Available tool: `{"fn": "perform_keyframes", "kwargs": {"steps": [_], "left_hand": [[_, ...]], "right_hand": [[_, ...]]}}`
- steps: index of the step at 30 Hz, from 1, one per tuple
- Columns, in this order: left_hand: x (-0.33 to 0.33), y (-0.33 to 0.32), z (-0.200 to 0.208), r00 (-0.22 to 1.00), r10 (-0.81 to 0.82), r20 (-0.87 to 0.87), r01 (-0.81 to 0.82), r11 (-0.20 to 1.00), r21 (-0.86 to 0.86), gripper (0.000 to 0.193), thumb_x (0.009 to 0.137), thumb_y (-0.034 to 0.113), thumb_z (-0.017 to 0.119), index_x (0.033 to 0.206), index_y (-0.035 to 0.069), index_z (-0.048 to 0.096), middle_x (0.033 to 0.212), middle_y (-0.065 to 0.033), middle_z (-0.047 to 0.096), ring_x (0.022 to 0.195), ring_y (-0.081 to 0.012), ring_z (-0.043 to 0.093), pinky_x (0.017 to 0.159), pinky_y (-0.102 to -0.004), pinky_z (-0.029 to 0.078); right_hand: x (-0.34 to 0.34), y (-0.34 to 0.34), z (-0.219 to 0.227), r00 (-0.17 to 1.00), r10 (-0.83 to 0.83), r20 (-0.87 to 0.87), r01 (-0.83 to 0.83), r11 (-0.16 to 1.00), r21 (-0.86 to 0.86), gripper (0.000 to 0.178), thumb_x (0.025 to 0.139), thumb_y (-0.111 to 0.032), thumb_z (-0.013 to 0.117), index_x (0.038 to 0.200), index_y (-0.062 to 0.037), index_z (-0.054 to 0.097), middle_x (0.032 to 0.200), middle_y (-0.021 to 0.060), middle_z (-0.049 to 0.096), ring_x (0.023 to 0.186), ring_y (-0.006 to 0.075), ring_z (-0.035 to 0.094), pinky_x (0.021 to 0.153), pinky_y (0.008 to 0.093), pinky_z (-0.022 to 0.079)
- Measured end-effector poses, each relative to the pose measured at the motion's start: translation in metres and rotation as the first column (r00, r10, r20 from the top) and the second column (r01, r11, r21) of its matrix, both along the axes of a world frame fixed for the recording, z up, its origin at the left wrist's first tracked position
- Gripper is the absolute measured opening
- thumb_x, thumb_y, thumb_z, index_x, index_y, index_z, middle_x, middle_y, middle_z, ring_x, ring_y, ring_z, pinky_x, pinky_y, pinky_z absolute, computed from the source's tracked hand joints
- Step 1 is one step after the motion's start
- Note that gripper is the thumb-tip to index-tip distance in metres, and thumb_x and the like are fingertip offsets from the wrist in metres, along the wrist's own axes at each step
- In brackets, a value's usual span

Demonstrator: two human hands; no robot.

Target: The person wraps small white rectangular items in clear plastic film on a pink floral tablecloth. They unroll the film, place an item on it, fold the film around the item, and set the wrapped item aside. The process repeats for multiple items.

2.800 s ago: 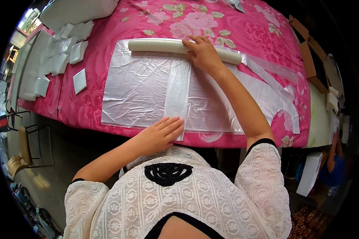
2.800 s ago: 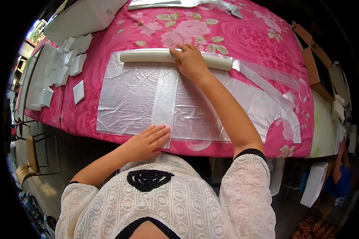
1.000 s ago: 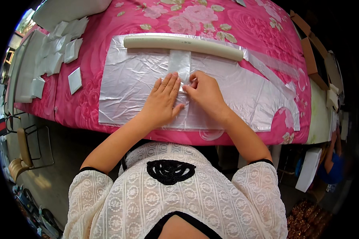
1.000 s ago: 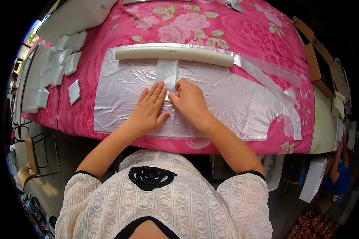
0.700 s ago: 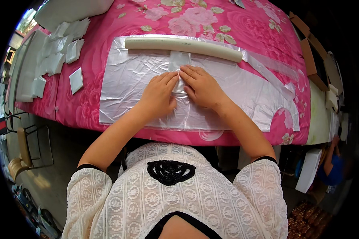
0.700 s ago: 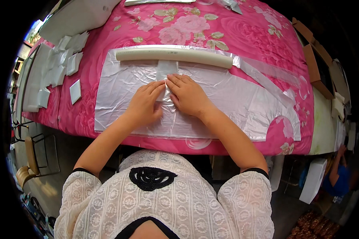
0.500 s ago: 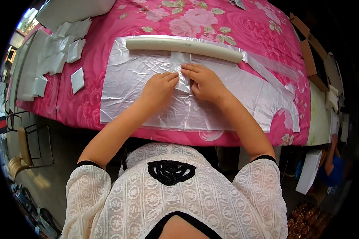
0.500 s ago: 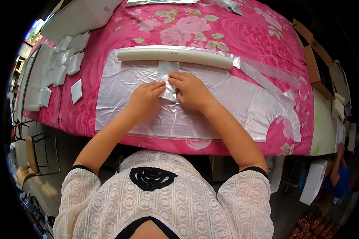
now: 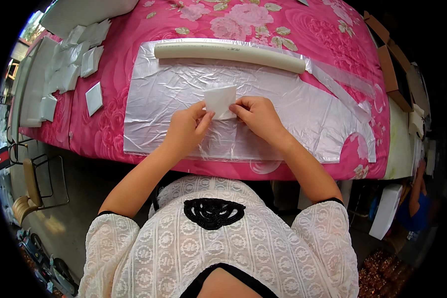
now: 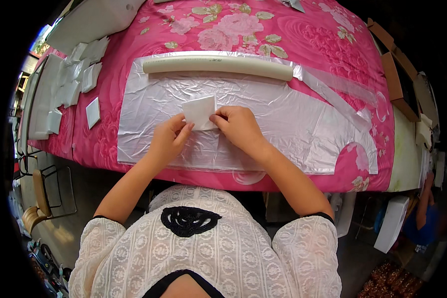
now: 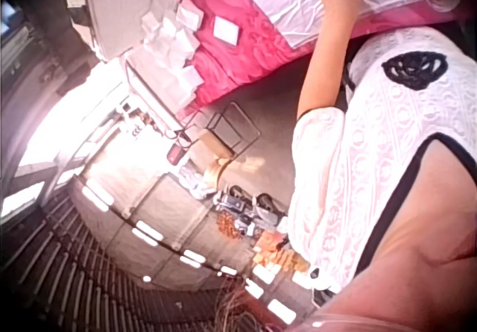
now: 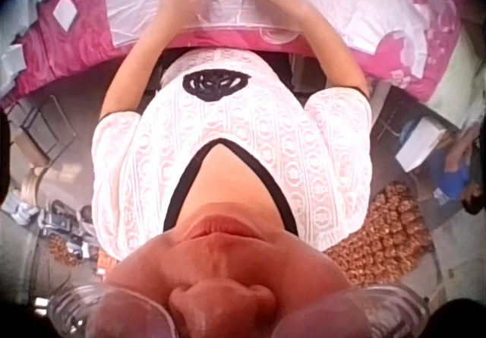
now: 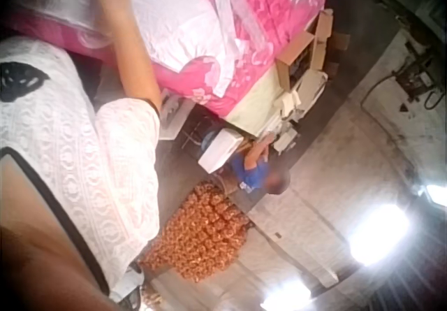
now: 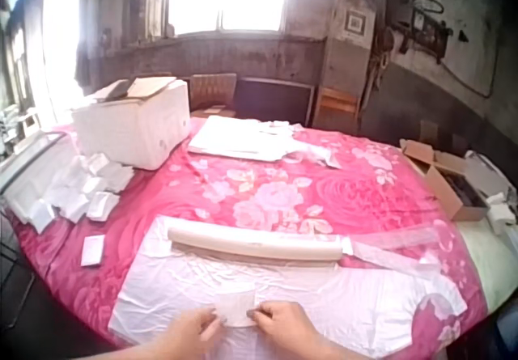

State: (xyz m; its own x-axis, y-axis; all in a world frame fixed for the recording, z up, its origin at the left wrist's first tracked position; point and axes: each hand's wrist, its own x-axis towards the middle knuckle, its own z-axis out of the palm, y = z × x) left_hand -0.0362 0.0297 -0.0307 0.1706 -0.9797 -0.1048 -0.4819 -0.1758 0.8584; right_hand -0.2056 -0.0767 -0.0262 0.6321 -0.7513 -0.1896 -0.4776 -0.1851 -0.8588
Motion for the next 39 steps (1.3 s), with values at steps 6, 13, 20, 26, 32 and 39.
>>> {"fn": "perform_keyframes", "kwargs": {"steps": [6, 13, 20, 26, 32, 39], "left_hand": [[0.007, -0.028, -0.004, 0.977, 0.167, 0.133, -0.168, 0.986, -0.002, 0.064, 0.076, 0.016, 0.069, 0.129, -0.004, 0.04, 0.073, -0.0098, 0.06, 0.06, -0.0165, 0.057, 0.058, -0.0282, 0.046], [0.007, -0.026, -0.023, 0.846, 0.169, 0.506, -0.078, 0.978, -0.196, 0.071, 0.074, 0.02, 0.073, 0.13, -0.003, 0.037, 0.091, -0.0118, 0.054, 0.066, -0.0211, 0.055, 0.063, -0.0318, 0.047], [0.012, 0.006, 0.005, 0.985, 0.16, 0.071, -0.137, 0.955, -0.264, 0.048, 0.077, 0.011, 0.068, 0.118, -0.005, 0.048, 0.099, -0.013, 0.057, 0.072, -0.0186, 0.06, 0.064, -0.0286, 0.05], [0.025, 0.116, -0.004, 0.777, 0.202, -0.596, 0.171, 0.844, 0.509, 0.028, 0.09, 0.017, 0.056, 0.112, -0.001, 0.055, 0.103, -0.0097, 0.062, 0.084, -0.0108, 0.06, 0.073, -0.0234, 0.049], [0.018, 0.164, -0.019, 0.396, 0.652, -0.647, -0.257, 0.755, 0.603, 0.029, 0.091, 0.024, 0.055, 0.106, -0.001, 0.057, 0.099, -0.0091, 0.063, 0.089, -0.0157, 0.062, 0.072, -0.0251, 0.051], [0.114, 0.156, 0.014, 0.841, 0.417, -0.345, -0.363, 0.908, 0.211, 0.004, 0.081, 0.003, 0.061, 0.082, 0.0, 0.058, 0.073, 0.003, 0.058, 0.067, -0.0033, 0.054, 0.059, -0.0198, 0.043]], "right_hand": [[0.016, -0.027, 0.007, 0.976, 0.029, -0.214, 0.02, 0.974, 0.224, 0.026, 0.08, -0.024, 0.061, 0.069, -0.0005, 0.065, 0.06, 0.0081, 0.063, 0.056, 0.0148, 0.065, 0.047, 0.028, 0.048], [0.021, -0.021, 0.013, 0.948, 0.019, -0.317, 0.007, 0.997, 0.078, 0.024, 0.078, -0.023, 0.064, 0.084, 0.0, 0.063, 0.071, 0.0087, 0.064, 0.064, 0.0195, 0.064, 0.057, 0.0306, 0.048], [0.026, -0.007, -0.003, 0.956, 0.213, -0.204, -0.292, 0.592, -0.751, 0.049, 0.079, -0.025, 0.063, 0.119, -0.0012, 0.05, 0.129, 0.0197, 0.044, 0.121, 0.0327, 0.041, 0.099, 0.0429, 0.034], [0.06, 0.016, -0.033, 0.911, 0.344, -0.228, -0.403, 0.617, -0.676, 0.054, 0.088, -0.033, 0.049, 0.131, -0.0016, 0.041, 0.14, 0.0228, 0.031, 0.132, 0.0358, 0.026, 0.108, 0.0459, 0.018], [0.09, 0.129, -0.026, 0.769, 0.637, -0.054, -0.609, 0.704, -0.366, 0.055, 0.092, -0.034, 0.039, 0.137, -0.0039, 0.033, 0.145, 0.0223, 0.02, 0.137, 0.0365, 0.013, 0.11, 0.0476, 0.009], [0.114, 0.107, -0.009, 0.757, 0.652, -0.044, -0.607, 0.676, -0.418, 0.024, 0.077, -0.014, 0.063, 0.097, -0.003, 0.058, 0.132, 0.0191, 0.042, 0.129, 0.0386, 0.028, 0.106, 0.0467, 0.023]]}}
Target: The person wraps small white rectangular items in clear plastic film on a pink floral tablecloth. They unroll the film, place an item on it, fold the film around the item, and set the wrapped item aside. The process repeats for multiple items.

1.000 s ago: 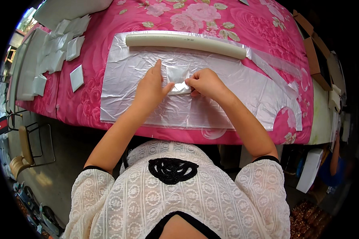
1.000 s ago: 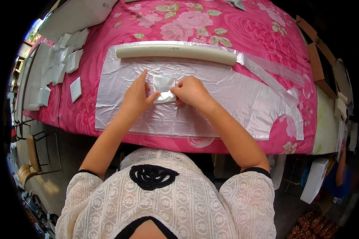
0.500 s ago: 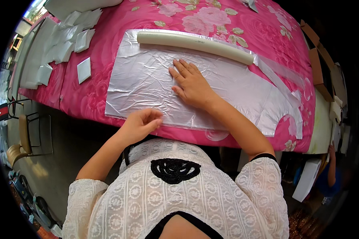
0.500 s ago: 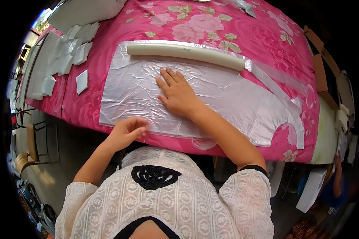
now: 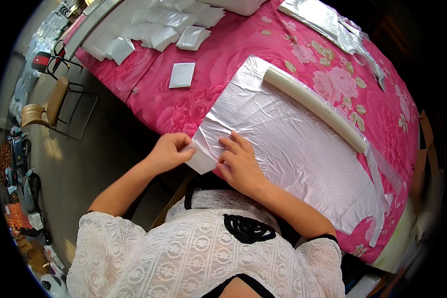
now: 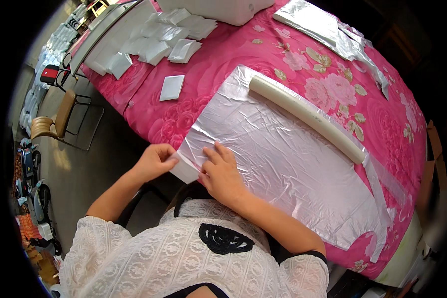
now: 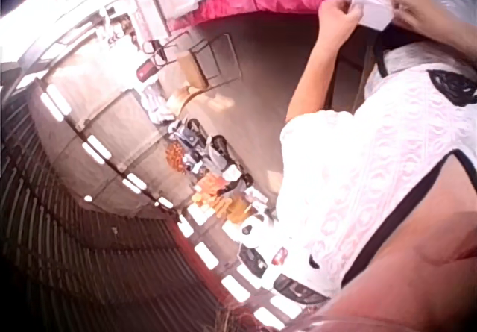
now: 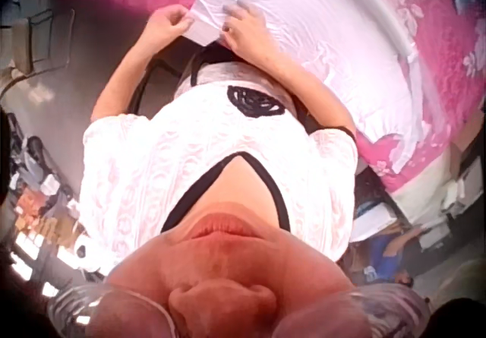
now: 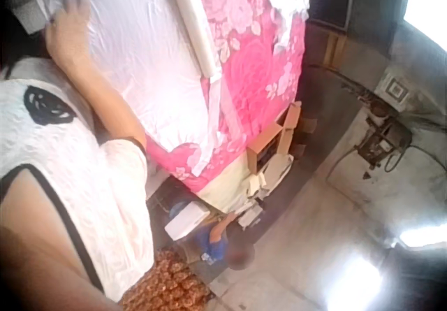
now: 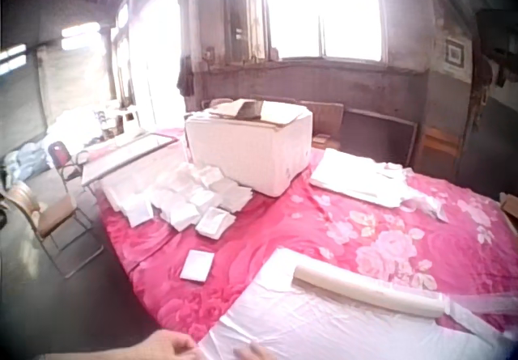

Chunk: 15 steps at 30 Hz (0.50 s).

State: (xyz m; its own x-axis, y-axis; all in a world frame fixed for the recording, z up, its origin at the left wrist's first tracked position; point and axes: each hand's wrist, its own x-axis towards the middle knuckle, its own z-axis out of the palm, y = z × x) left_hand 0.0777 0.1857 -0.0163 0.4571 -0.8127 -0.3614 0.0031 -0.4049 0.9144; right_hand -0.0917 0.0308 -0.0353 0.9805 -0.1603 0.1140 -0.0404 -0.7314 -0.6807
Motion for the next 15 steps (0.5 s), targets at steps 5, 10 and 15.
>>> {"fn": "perform_keyframes", "kwargs": {"steps": [5, 10, 15], "left_hand": [[0.141, -0.05, 0.021, 0.86, 0.07, 0.506, 0.013, 0.987, -0.159, 0.025, 0.079, 0.007, 0.061, 0.102, 0.0, 0.059, 0.087, -0.0082, 0.064, 0.077, -0.0129, 0.06, 0.071, -0.0274, 0.048], [0.152, -0.106, 0.011, 0.254, 0.083, 0.964, 0.146, 0.982, -0.123, 0.037, 0.074, 0.009, 0.065, 0.11, 0.003, 0.058, 0.111, -0.0134, 0.058, 0.099, -0.0293, 0.056, 0.085, -0.0371, 0.046], [0.039, -0.136, 0.013, 0.37, -0.048, 0.928, 0.475, 0.868, -0.144, 0.04, 0.072, 0.005, 0.066, 0.111, 0.004, 0.057, 0.117, -0.013, 0.055, 0.109, -0.0312, 0.051, 0.092, -0.0384, 0.042]], "right_hand": [[-0.005, -0.011, -0.006, 0.996, -0.067, 0.065, 0.063, 0.996, 0.063, 0.032, 0.071, -0.012, 0.067, 0.101, -0.0016, 0.058, 0.127, 0.0183, 0.047, 0.125, 0.0389, 0.035, 0.104, 0.0478, 0.028], [-0.028, -0.047, -0.002, 0.951, -0.259, 0.17, 0.291, 0.934, -0.208, 0.048, 0.072, -0.011, 0.066, 0.117, -0.0025, 0.052, 0.132, 0.0197, 0.041, 0.127, 0.0367, 0.032, 0.105, 0.0481, 0.024], [-0.084, -0.188, -0.009, 0.724, -0.61, 0.323, 0.675, 0.53, -0.513, 0.057, 0.072, -0.017, 0.068, 0.124, -0.0042, 0.048, 0.124, 0.0179, 0.046, 0.119, 0.0335, 0.039, 0.102, 0.0488, 0.026]]}}
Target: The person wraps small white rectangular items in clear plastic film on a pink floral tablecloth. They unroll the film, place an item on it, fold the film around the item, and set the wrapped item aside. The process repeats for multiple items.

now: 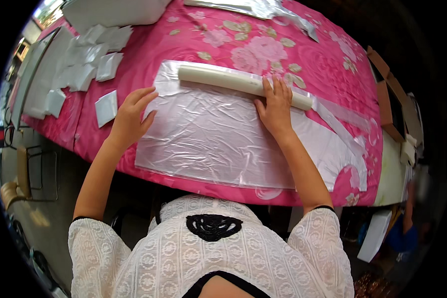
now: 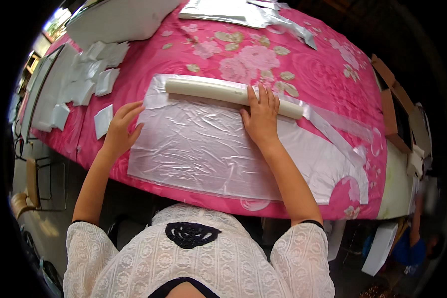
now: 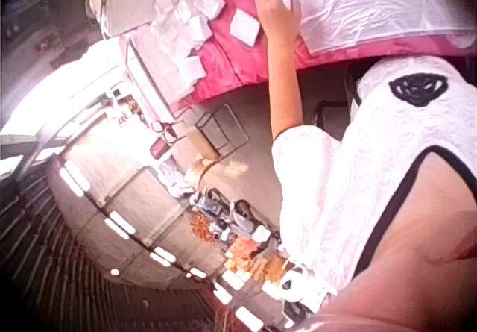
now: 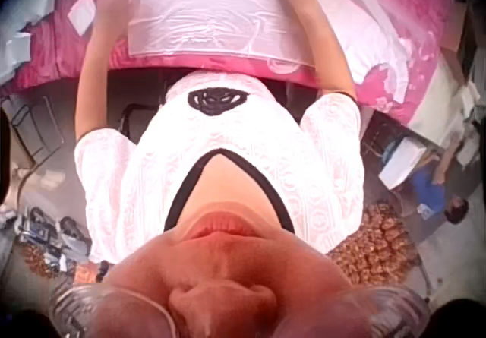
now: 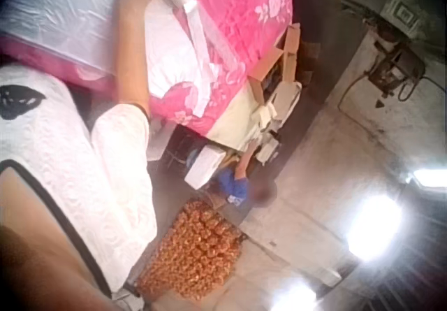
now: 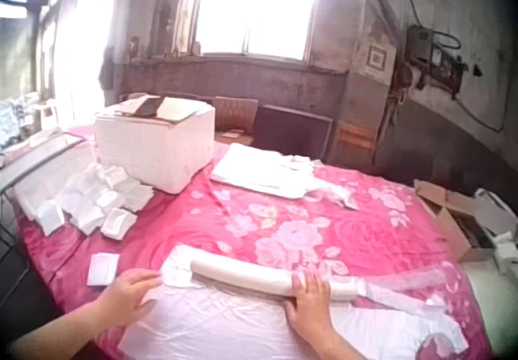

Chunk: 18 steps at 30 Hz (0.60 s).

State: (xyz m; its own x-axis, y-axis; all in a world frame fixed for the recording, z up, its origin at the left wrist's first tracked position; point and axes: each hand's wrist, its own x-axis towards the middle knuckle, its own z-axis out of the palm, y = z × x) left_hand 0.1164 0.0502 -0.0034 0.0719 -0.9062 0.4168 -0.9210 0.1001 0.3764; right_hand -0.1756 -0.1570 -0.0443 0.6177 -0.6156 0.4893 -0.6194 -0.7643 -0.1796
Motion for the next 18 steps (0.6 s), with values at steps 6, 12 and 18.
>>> {"fn": "perform_keyframes", "kwargs": {"steps": [6, 12, 18], "left_hand": [[-0.11, -0.028, -0.011, 0.959, -0.268, -0.094, 0.275, 0.959, 0.07, 0.056, 0.071, 0.007, 0.068, 0.123, 0.003, 0.048, 0.134, -0.0178, 0.039, 0.124, -0.0366, 0.038, 0.1, -0.0421, 0.035], [-0.184, -0.055, -0.034, 0.971, -0.235, -0.054, 0.24, 0.964, 0.118, 0.072, 0.077, 0.032, 0.064, 0.137, 0.005, 0.033, 0.146, -0.0235, 0.015, 0.135, -0.0471, 0.006, 0.107, -0.0522, 0.018], [-0.222, -0.067, -0.03, 0.904, -0.423, -0.059, 0.427, 0.889, 0.164, 0.067, 0.073, 0.045, 0.063, 0.122, 0.002, 0.049, 0.144, -0.0228, 0.022, 0.133, -0.0521, 0.002, 0.105, -0.0579, 0.017]], "right_hand": [[-0.055, 0.001, 0.021, 0.987, 0.055, -0.153, -0.024, 0.98, 0.196, 0.048, 0.071, -0.022, 0.071, 0.111, -0.001, 0.055, 0.092, 0.0132, 0.056, 0.087, 0.0295, 0.053, 0.08, 0.0432, 0.043], [-0.105, 0.067, 0.013, 0.977, 0.196, -0.078, -0.138, 0.872, 0.469, 0.059, 0.083, -0.038, 0.057, 0.125, 0.0009, 0.046, 0.131, 0.0228, 0.041, 0.122, 0.0362, 0.038, 0.103, 0.0415, 0.031], [-0.206, 0.017, -0.004, 0.978, -0.048, -0.201, 0.102, 0.957, 0.27, 0.059, 0.085, -0.033, 0.056, 0.134, -0.0048, 0.039, 0.141, 0.019, 0.032, 0.131, 0.034, 0.029, 0.108, 0.0423, 0.022]]}}
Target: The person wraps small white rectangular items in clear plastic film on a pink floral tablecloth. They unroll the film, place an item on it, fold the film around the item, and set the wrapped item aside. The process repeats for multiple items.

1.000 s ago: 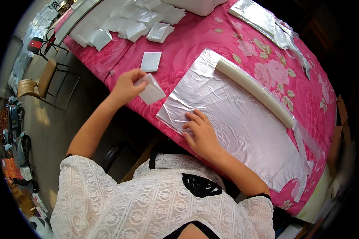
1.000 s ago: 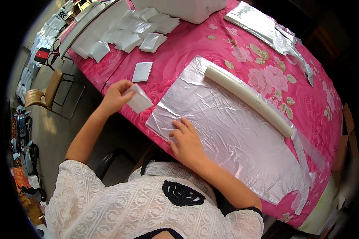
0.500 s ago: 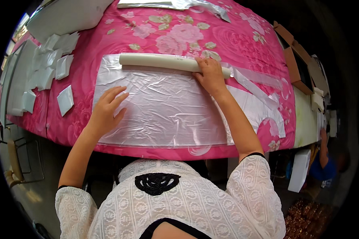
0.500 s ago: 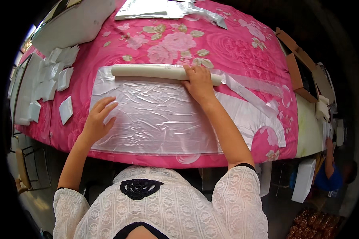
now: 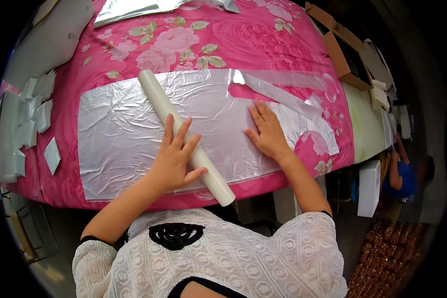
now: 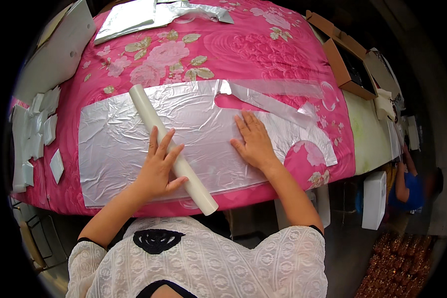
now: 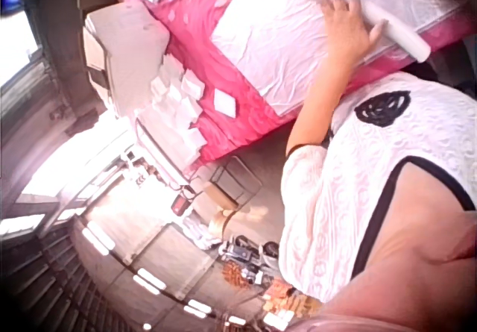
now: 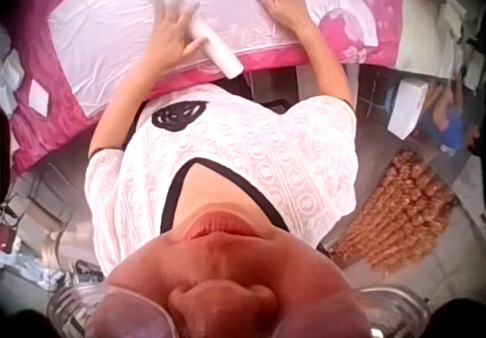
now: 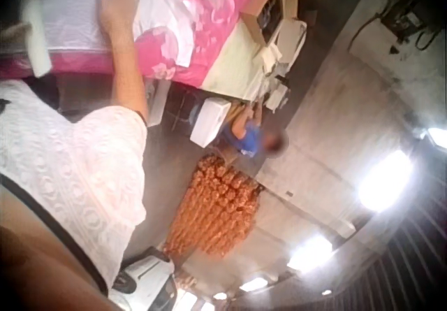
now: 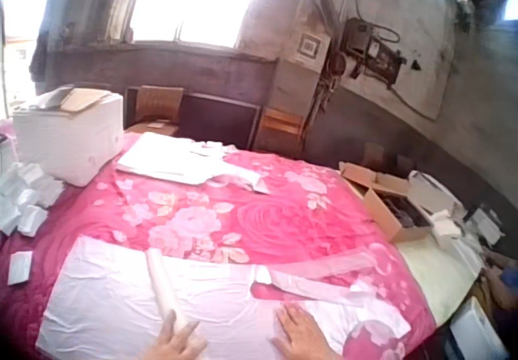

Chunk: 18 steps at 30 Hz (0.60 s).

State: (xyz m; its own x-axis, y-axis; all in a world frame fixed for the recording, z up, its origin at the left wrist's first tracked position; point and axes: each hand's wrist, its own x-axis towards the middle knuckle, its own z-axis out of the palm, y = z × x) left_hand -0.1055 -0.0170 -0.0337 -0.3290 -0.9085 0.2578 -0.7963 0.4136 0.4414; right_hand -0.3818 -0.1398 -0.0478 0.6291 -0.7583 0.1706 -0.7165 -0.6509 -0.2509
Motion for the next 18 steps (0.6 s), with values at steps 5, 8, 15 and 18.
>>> {"fn": "perform_keyframes", "kwargs": {"steps": [5, 8, 15, 18], "left_hand": [[-0.038, 0.001, 0.004, 0.985, -0.163, -0.052, 0.164, 0.986, 0.023, 0.062, 0.07, 0.048, 0.063, 0.108, 0.0, 0.057, 0.139, -0.0222, 0.031, 0.132, -0.0521, 0.008, 0.104, -0.0587, 0.02], [-0.056, 0.0, 0.006, 0.969, -0.238, -0.068, 0.242, 0.969, 0.052, 0.061, 0.07, 0.048, 0.063, 0.109, 0.001, 0.057, 0.138, -0.0213, 0.032, 0.132, -0.0512, 0.01, 0.103, -0.0601, 0.021], [-0.063, -0.001, 0.008, 0.969, -0.249, 0.005, 0.248, 0.967, 0.054, 0.062, 0.07, 0.049, 0.062, 0.111, 0.003, 0.056, 0.137, -0.0192, 0.034, 0.132, -0.049, 0.012, 0.098, -0.0636, 0.024], [-0.065, 0.0, 0.008, 0.963, -0.269, 0.004, 0.269, 0.961, 0.059, 0.062, 0.071, 0.049, 0.061, 0.111, 0.003, 0.056, 0.137, -0.019, 0.034, 0.133, -0.0487, 0.012, 0.098, -0.0635, 0.023]], "right_hand": [[-0.107, -0.034, -0.011, 0.982, -0.186, -0.015, 0.185, 0.979, -0.085, 0.054, 0.088, -0.028, 0.05, 0.134, -0.0022, 0.038, 0.139, 0.0199, 0.035, 0.128, 0.036, 0.033, 0.106, 0.0404, 0.025], [-0.173, -0.04, -0.016, 0.931, -0.366, 0.007, 0.362, 0.918, -0.161, 0.047, 0.09, -0.025, 0.047, 0.13, -0.0006, 0.043, 0.134, 0.0207, 0.041, 0.125, 0.036, 0.038, 0.105, 0.0385, 0.029], [-0.191, -0.019, -0.004, 0.793, -0.596, 0.127, 0.609, 0.782, -0.134, 0.02, 0.084, -0.015, 0.055, 0.095, -0.001, 0.063, 0.114, 0.0135, 0.059, 0.104, 0.0305, 0.055, 0.088, 0.0354, 0.043], [-0.18, -0.01, 0.008, 0.827, -0.539, 0.16, 0.562, 0.781, -0.274, 0.009, 0.074, -0.01, 0.063, 0.08, -0.0034, 0.061, 0.103, 0.0118, 0.061, 0.095, 0.0302, 0.057, 0.082, 0.0381, 0.044]]}}
